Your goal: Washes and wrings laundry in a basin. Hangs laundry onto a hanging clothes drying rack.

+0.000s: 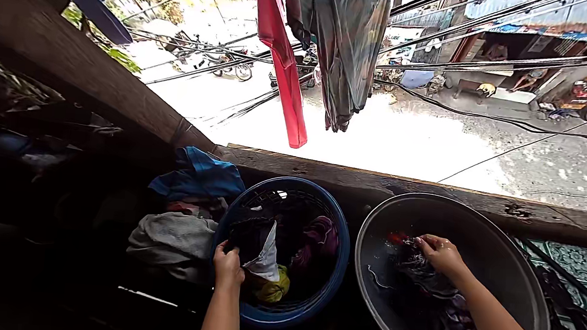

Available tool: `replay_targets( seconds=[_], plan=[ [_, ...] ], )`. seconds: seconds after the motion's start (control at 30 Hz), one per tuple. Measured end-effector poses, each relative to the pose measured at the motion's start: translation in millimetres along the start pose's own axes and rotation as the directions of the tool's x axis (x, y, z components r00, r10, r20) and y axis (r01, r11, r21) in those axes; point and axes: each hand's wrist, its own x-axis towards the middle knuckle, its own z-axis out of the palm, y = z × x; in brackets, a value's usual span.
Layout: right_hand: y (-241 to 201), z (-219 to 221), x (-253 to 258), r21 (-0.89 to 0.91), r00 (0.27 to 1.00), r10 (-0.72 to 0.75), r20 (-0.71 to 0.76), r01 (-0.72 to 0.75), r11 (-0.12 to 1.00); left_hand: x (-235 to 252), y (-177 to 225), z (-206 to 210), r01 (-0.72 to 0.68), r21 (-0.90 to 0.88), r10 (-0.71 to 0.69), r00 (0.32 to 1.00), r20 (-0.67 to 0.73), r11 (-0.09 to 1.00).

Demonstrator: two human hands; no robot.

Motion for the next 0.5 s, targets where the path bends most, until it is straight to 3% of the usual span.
replay_targets(
  seconds=[0.1, 0.13, 0.27, 0.33, 0.4, 0.47, 0.5],
  plan=[
    [9.1, -14.1, -16.4, -0.128, 0.979, -0.205, -0.006, 0.203, 0.971, -6.2, 16.9, -12.6, -0.064, 0.041, 0.062, 0.997, 0.039, 0.997],
    [7.4, -18.4, -20.9, -0.184, 0.978, -0.204, 0.034, 0.207, 0.961, -6.7, 22.1, -15.9, -0.092, 0.062, 0.090, 0.995, 0.043, 0.994],
    [-11.4, -24.6, -33.0, -0.376, 0.979, 0.011, 0.201, 0.067, 0.924, -7.5, 41.4, -27.8, -0.245, 0.300, 0.213, 0.968, 0.135, 0.922],
    [-13.4, -13.9, -35.1, -0.431, 0.982, 0.061, 0.181, 0.023, 0.902, -10.2, 55.1, -31.2, -0.331, 0.564, 0.204, 0.939, 0.278, 0.756],
    [-11.7, 3.9, -33.3, -0.474, 0.960, 0.159, 0.231, -0.032, 0.880, -13.7, 69.5, -28.4, -0.372, 0.745, 0.092, 0.917, 0.389, 0.554],
    [-3.1, 28.0, -29.8, -0.529, 0.926, 0.247, 0.286, -0.063, 0.846, -18.5, 82.2, -15.8, -0.398, 0.810, 0.017, 0.901, 0.433, 0.430],
    [2.4, 38.9, -27.4, -0.559, 0.915, 0.273, 0.297, -0.065, 0.826, -21.7, 86.0, -4.8, -0.448, 0.785, 0.066, 0.882, 0.467, 0.429]
  ],
)
